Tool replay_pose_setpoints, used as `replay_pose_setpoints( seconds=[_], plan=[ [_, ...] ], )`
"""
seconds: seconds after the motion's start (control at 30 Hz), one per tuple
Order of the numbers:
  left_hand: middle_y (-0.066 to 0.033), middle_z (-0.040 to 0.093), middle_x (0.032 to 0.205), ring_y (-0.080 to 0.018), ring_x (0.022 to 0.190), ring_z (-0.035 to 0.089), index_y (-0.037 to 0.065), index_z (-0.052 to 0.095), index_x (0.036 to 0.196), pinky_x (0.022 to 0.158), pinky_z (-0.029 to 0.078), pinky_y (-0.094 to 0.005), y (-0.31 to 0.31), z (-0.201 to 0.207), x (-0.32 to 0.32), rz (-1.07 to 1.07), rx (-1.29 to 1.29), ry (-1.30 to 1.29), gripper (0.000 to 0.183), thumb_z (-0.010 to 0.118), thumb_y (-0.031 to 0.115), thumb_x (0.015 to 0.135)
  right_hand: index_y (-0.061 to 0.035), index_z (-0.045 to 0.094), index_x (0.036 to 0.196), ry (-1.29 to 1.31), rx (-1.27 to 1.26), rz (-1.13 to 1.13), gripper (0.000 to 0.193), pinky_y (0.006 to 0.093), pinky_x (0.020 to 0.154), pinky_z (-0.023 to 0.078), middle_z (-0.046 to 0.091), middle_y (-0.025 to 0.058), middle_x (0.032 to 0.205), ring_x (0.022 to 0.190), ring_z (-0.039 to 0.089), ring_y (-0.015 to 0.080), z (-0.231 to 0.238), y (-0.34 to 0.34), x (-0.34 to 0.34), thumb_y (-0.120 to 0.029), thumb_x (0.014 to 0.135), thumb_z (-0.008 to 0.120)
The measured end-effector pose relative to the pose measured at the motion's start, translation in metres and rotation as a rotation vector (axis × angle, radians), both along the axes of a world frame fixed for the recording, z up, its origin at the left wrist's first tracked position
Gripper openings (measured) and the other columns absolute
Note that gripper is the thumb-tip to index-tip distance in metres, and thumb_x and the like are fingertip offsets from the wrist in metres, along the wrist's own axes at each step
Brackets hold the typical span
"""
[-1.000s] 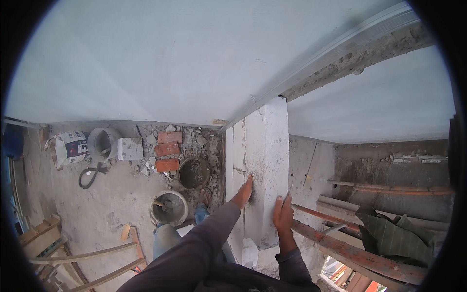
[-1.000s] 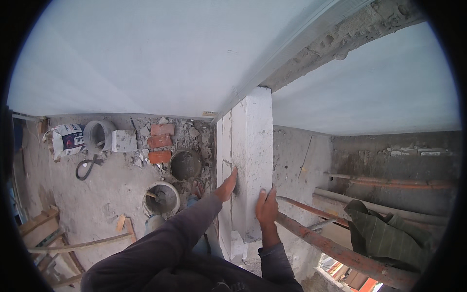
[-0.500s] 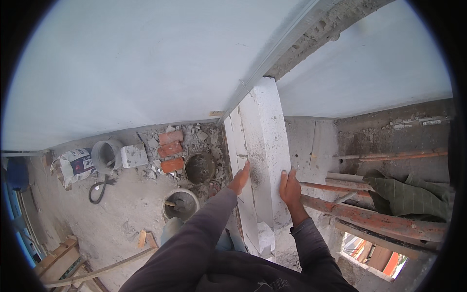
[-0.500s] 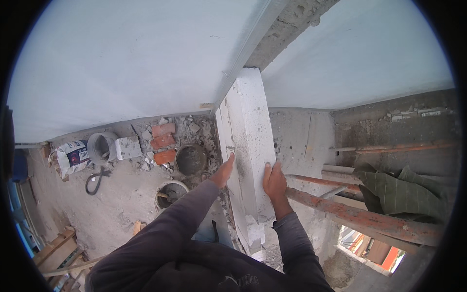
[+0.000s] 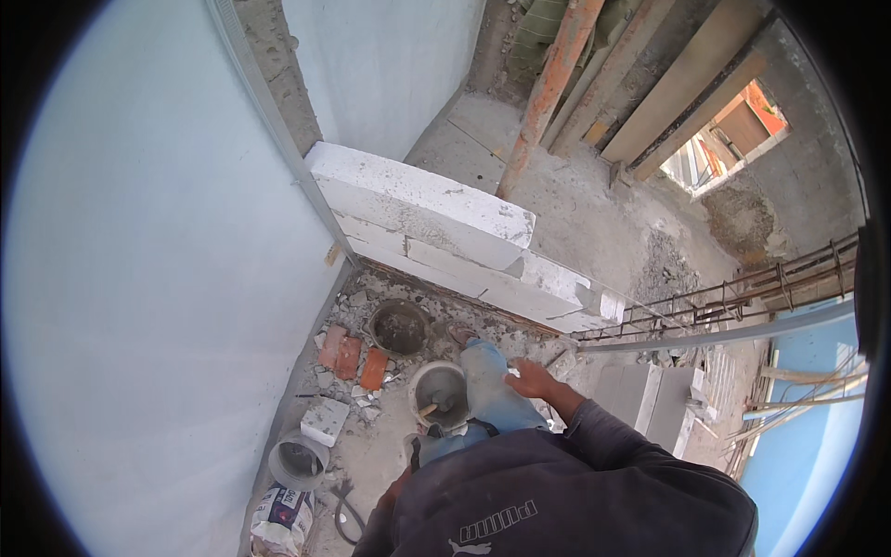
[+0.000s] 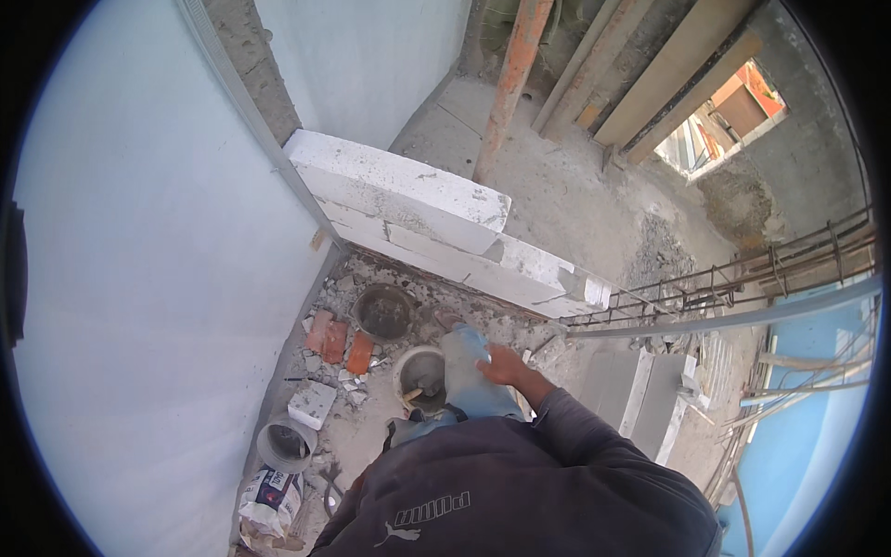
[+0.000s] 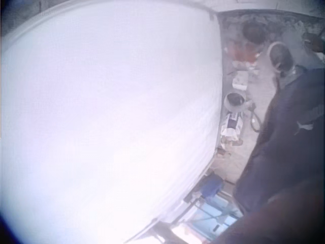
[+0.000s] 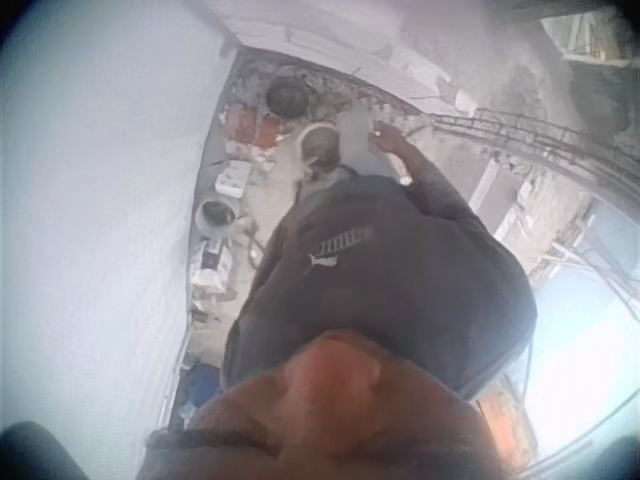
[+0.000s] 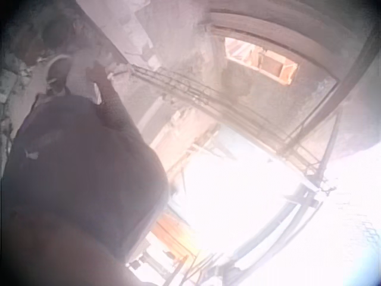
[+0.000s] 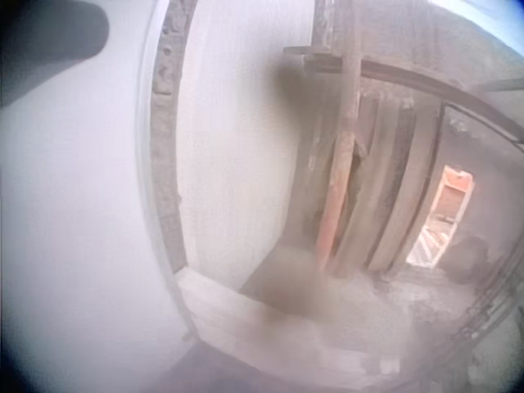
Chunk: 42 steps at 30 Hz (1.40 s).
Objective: The person applies mortar to white blocks using a trowel, places them on a low wall, and taps them into position. The person also measures and cuts a block with a hand saw.
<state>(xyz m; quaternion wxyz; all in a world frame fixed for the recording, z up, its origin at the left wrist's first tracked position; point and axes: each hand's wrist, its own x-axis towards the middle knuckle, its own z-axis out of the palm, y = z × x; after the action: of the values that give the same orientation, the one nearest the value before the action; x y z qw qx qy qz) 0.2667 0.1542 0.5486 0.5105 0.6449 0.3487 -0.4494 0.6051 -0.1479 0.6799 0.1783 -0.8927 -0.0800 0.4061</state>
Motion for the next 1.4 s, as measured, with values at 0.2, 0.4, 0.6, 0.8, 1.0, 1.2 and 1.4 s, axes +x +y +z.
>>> replay_pose_setpoints(
  seconds=[0.2, 0.4, 0.6, 0.8, 1.0, 1.2, 1.4],
  plan=[
    [-0.0332, 0.06, 0.136, -0.0419, 0.133, 0.056, -0.014, 0.051, 0.139, 0.109, 0.044, -0.045, 0.036, 0.015, -0.062, -0.213, -0.124, 0.024, 0.093, 0.062, 0.064, 0.091, 0.0084, 0.027, 0.158, 0.521, 0.41, -0.712, 0.107, 0.0431, 0.113, 0.043, 0.052, 0.0304, 0.147, 0.135, 0.054, 0.0367, -0.024, -0.043, -0.135, -0.07, 0.092, 0.06],
    [-0.0311, 0.063, 0.132, -0.0409, 0.129, 0.06, -0.01, 0.055, 0.137, 0.106, 0.046, -0.0448, 0.063, 0.012, -0.045, -0.461, -0.231, 0.114, 0.085, 0.062, 0.061, 0.093, 0.0102, 0.028, 0.157, 0.56, 0.279, -0.857, 0.111, 0.0452, 0.11, 0.045, 0.047, 0.0306, 0.151, 0.133, 0.055, 0.0385, -0.033, -0.057, -0.202, -0.074, 0.091, 0.055],
    [-0.029, 0.067, 0.127, -0.0398, 0.125, 0.063, -0.007, 0.059, 0.134, 0.103, 0.048, -0.0446, 0.063, -0.007, -0.017, -0.661, -0.303, 0.207, 0.077, 0.062, 0.058, 0.094, 0.0142, 0.04, 0.149, 0.595, 0.252, -1.161, 0.103, 0.0466, 0.103, 0.049, 0.056, 0.0321, 0.141, 0.124, 0.062, 0.0382, -0.073, -0.07, -0.301, -0.07, 0.093, 0.057],
    [-0.027, 0.07, 0.123, -0.0388, 0.121, 0.066, -0.003, 0.063, 0.132, 0.1, 0.05, -0.0444, 0.034, -0.019, 0.0, -0.729, -0.201, 0.17, 0.069, 0.062, 0.055, 0.095, 0.0087, 0.06, 0.136, 0.717, 0.203, -1.35, 0.08, 0.0482, 0.102, 0.05, 0.068, 0.0281, 0.128, 0.118, 0.067, 0.0397, -0.125, -0.086, -0.402, -0.061, 0.097, 0.054],
    [-0.0242, 0.072, 0.118, -0.0358, 0.111, 0.071, -0.003, 0.066, 0.125, 0.094, 0.055, -0.0432, -0.028, -0.031, 0.04, -1.019, 0.233, -0.212, 0.052, 0.067, 0.04, 0.096, 0.0067, 0.067, 0.127, 0.519, -0.074, -0.815, 0.065, 0.0497, 0.104, 0.05, 0.067, 0.0324, 0.124, 0.119, 0.065, 0.0461, -0.244, -0.131, -0.461, -0.049, 0.094, 0.059],
    [-0.0192, 0.076, 0.105, -0.0286, 0.098, 0.076, -0.001, 0.07, 0.115, 0.084, 0.058, -0.0396, -0.139, -0.189, 0.159, -0.75, 0.172, -0.623, 0.036, 0.075, 0.026, 0.092, -0.0005, 0.068, 0.123, 0.351, -0.086, -0.931, 0.048, 0.0494, 0.102, 0.052, 0.069, 0.0283, 0.122, 0.118, 0.065, 0.0435, -0.441, -0.208, -0.401, -0.038, 0.093, 0.063],
    [-0.0192, 0.063, 0.132, -0.0382, 0.119, 0.063, 0.004, 0.06, 0.133, 0.101, 0.051, -0.0481, -0.246, -0.41, 0.307, -1.215, 0.283, -0.893, 0.04, 0.065, 0.016, 0.095, -0.0125, 0.067, 0.124, 0.126, -0.271, -0.687, 0.032, 0.0529, 0.098, 0.053, 0.057, 0.022, 0.133, 0.123, 0.059, 0.0403, -0.624, -0.28, -0.314, -0.017, 0.092, 0.062]
  ],
)
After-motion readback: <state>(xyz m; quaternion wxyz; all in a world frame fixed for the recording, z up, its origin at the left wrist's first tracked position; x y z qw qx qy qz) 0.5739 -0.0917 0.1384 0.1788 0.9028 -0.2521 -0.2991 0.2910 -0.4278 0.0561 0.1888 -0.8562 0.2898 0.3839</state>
